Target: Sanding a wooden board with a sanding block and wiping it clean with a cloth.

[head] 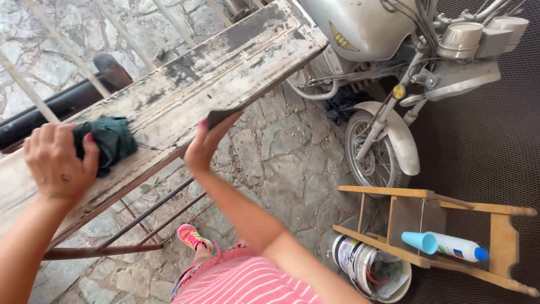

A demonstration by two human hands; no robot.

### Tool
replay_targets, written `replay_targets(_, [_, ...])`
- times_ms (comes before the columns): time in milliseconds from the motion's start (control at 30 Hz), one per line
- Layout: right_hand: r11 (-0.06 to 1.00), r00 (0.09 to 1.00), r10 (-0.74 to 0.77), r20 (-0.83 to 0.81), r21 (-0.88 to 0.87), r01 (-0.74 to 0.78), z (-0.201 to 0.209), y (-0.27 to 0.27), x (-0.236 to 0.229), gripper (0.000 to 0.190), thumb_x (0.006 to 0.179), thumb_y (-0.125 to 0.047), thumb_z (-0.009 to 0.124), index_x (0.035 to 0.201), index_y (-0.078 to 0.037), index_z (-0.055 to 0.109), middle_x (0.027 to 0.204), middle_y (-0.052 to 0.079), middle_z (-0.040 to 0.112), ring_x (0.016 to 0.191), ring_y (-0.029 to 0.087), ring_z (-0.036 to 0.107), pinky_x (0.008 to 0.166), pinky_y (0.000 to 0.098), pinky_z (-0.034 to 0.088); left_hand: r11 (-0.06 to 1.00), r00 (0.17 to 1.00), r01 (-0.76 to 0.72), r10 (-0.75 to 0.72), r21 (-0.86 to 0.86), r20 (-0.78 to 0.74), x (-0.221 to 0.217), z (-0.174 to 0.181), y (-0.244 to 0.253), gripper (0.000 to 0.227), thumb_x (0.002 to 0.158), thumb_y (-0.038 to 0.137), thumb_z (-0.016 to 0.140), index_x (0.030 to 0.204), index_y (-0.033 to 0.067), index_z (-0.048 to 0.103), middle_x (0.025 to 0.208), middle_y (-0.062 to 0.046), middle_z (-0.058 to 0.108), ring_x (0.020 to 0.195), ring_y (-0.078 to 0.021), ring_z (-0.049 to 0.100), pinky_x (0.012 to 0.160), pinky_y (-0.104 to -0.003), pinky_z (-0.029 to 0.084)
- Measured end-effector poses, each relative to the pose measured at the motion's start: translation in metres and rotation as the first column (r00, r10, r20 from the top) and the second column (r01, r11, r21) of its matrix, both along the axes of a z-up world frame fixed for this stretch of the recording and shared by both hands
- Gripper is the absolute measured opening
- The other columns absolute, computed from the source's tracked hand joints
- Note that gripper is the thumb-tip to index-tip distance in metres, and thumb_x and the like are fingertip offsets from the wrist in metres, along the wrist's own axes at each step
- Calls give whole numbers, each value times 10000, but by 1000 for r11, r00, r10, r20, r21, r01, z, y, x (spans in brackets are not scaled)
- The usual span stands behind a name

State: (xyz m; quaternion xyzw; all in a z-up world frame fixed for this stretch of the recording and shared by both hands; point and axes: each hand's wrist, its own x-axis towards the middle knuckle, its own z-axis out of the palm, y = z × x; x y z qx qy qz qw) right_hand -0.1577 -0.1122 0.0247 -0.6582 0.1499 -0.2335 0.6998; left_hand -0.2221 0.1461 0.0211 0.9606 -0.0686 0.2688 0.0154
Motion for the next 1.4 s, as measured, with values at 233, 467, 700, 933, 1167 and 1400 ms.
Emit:
replay_targets(233, [989, 990, -131, -43, 59, 133, 2, -121, 117, 929, 944, -640, 269, 1596, -64, -56, 1700, 140, -88, 1575, 269, -43, 1264, 436, -21, 997, 999, -33, 33, 72, 1, 1, -11, 5, 269, 1190, 263, 614, 1172, 5, 686, 1092, -193, 635, 970, -386, 593, 887, -466, 444])
replay_targets(467, [986, 987, 150, -60, -60, -154, 2, -72, 42, 973, 968, -700, 181, 1546, 12, -144, 1679, 172, -181, 1572, 285, -99, 1284, 437, -41, 999, 998, 15, -16, -29, -59, -8, 1, 0, 235, 1147, 144, 610, 1209, -75, 670, 1134, -269, 624, 1047, -446, 577, 999, -516, 485])
replay_targets(700, [983, 996, -71, 49, 173, 62, -1, -158, 147, 830, 1000, -431, 342, 1584, -70, -125, 1684, 226, -51, 1561, 330, 88, 1278, 469, 80, 999, 996, -25, 22, -35, -81, -1, -2, -2, 253, 1163, 165, 581, 1197, -69, 668, 1132, -275, 617, 1026, -429, 588, 973, -507, 488])
replay_targets(933, [995, 996, 67, 63, 70, -72, -23, -123, 101, 763, 1026, -199, 345, 1568, -24, -163, 1675, 157, -213, 1564, 271, -124, 1276, 414, -41, 978, 990, -129, 137, 165, -39, -1, -10, 1, 272, 1116, 251, 583, 1192, 14, 692, 1129, -189, 651, 986, -374, 608, 929, -459, 475])
replay_targets(1167, [990, 996, -93, 8, 104, 92, -15, -189, 168, 1015, 909, -663, 325, 1579, -38, -113, 1689, 182, -116, 1572, 293, -24, 1270, 455, 20, 978, 992, -118, 124, 174, -25, -2, -7, -3, 261, 1123, 250, 597, 1171, 12, 693, 1120, -189, 648, 967, -377, 608, 920, -461, 476])
replay_targets(1400, [999, 995, -24, 93, -45, 28, -34, -190, 167, 919, 992, -554, 331, 1576, -14, -131, 1679, 199, -163, 1572, 306, -91, 1277, 445, -39, 984, 993, -107, 112, 141, -30, -1, -11, 1, 282, 1144, 251, 570, 1186, 3, 696, 1110, -186, 642, 992, -368, 602, 937, -453, 477])
